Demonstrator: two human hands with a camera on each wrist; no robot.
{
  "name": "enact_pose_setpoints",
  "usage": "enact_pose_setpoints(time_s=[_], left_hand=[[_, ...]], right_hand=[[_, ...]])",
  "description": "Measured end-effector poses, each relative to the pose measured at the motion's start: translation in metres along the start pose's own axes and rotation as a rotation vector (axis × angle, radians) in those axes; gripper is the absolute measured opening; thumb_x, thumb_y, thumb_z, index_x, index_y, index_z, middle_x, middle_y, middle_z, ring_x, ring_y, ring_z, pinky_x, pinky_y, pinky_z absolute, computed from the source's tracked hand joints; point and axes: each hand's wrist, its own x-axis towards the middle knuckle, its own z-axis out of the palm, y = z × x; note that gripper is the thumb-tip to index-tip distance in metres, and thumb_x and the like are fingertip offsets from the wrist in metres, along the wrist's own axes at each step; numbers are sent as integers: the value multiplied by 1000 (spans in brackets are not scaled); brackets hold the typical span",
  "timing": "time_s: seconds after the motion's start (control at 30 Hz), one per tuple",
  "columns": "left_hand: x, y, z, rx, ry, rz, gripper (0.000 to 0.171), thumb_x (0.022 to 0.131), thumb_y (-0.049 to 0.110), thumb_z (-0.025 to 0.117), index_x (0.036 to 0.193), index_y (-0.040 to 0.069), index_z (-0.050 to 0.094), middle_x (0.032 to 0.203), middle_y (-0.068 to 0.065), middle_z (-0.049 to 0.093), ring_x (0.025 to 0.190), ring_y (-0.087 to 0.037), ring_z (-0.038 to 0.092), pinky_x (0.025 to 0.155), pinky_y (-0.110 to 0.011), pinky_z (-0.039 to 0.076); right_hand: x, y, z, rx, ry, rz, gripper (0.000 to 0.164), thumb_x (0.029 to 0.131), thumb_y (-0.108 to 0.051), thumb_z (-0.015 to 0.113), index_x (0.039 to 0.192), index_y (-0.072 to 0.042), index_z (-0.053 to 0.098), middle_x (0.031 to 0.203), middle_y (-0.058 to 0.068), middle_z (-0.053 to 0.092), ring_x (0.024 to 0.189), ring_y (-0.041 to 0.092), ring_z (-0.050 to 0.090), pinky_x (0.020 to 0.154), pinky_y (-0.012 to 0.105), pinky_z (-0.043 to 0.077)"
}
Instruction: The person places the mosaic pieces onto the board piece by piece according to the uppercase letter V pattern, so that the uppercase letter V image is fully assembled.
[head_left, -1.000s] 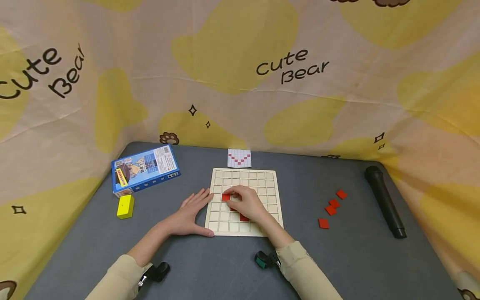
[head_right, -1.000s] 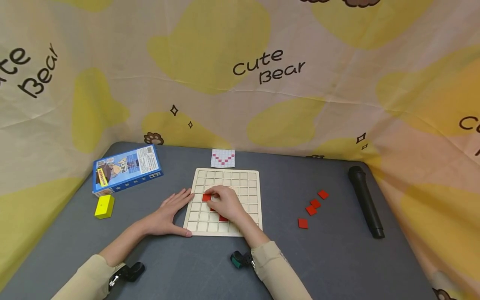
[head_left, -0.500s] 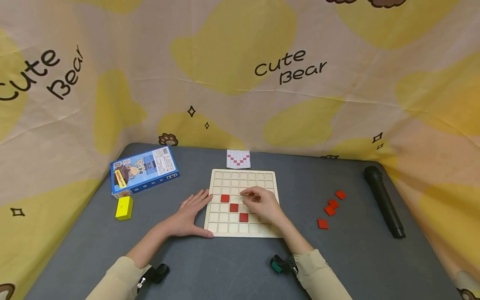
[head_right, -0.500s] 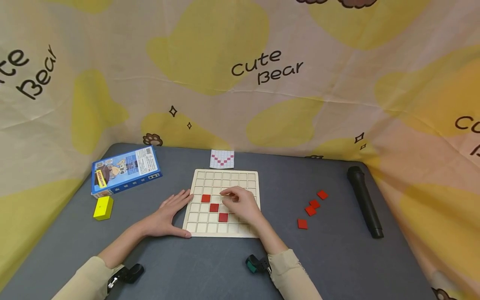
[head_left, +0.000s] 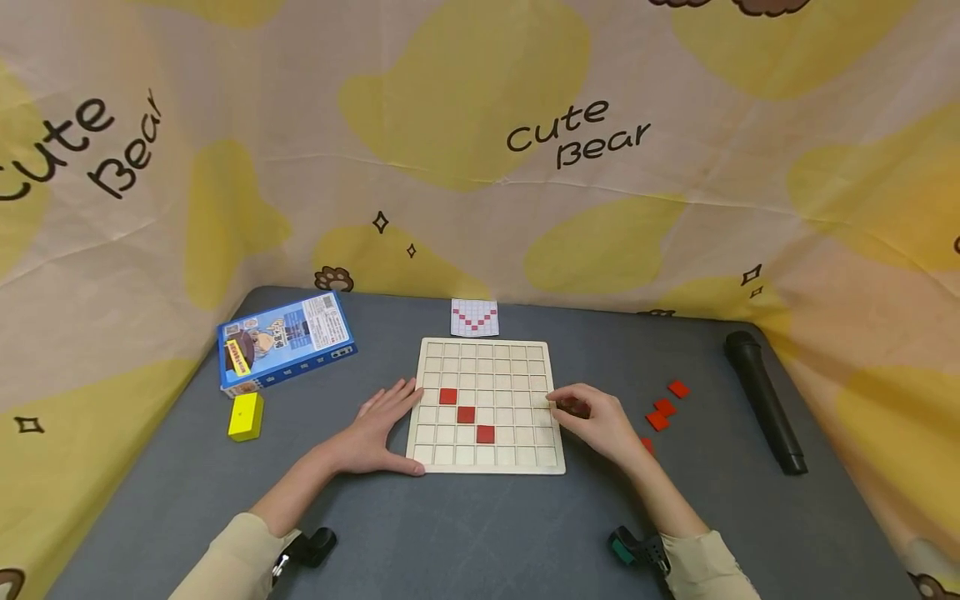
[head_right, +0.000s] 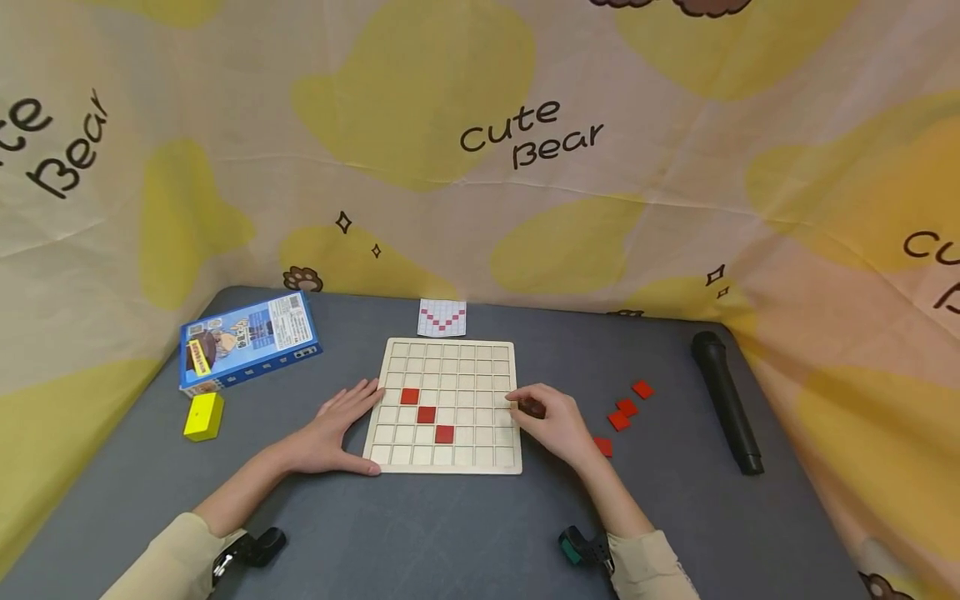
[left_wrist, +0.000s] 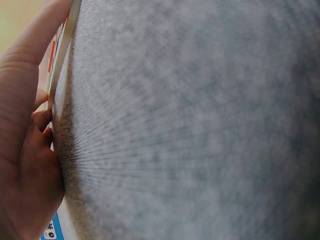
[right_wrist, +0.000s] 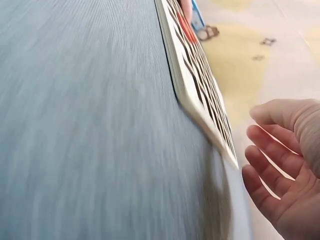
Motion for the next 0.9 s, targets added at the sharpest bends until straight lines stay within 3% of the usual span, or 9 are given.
enact_pose_setpoints(time_s=[0.27, 0.5, 0.9], left_hand=[[0, 1, -1, 2, 2, 3, 111, 65, 66, 69, 148, 12, 18, 153, -7, 11, 140, -26, 3, 107, -51, 4], [-1, 3, -3, -1, -2, -2, 111, 65, 64, 70, 148, 11, 18, 154, -6, 11, 140, -25, 3, 107, -50, 4], [0, 2, -1, -2, 1, 5, 111, 65, 65, 69, 148, 11, 19, 153, -8, 11, 140, -25, 4, 107, -50, 4]], right_hand=[[-35, 26, -39, -81, 34, 18, 23, 80, -21, 72, 103, -20, 69, 99, -8, 65, 86, 11, 61, 74, 29, 51], [-61, 43, -67, -116, 27, 99, 25, 81, -22, 72, 105, -20, 67, 95, -4, 65, 79, 10, 62, 67, 25, 50], [-78, 56, -79, -261, 7, 41, 30, 76, -15, 76, 104, -21, 67, 105, -5, 63, 88, 15, 61, 72, 30, 51]])
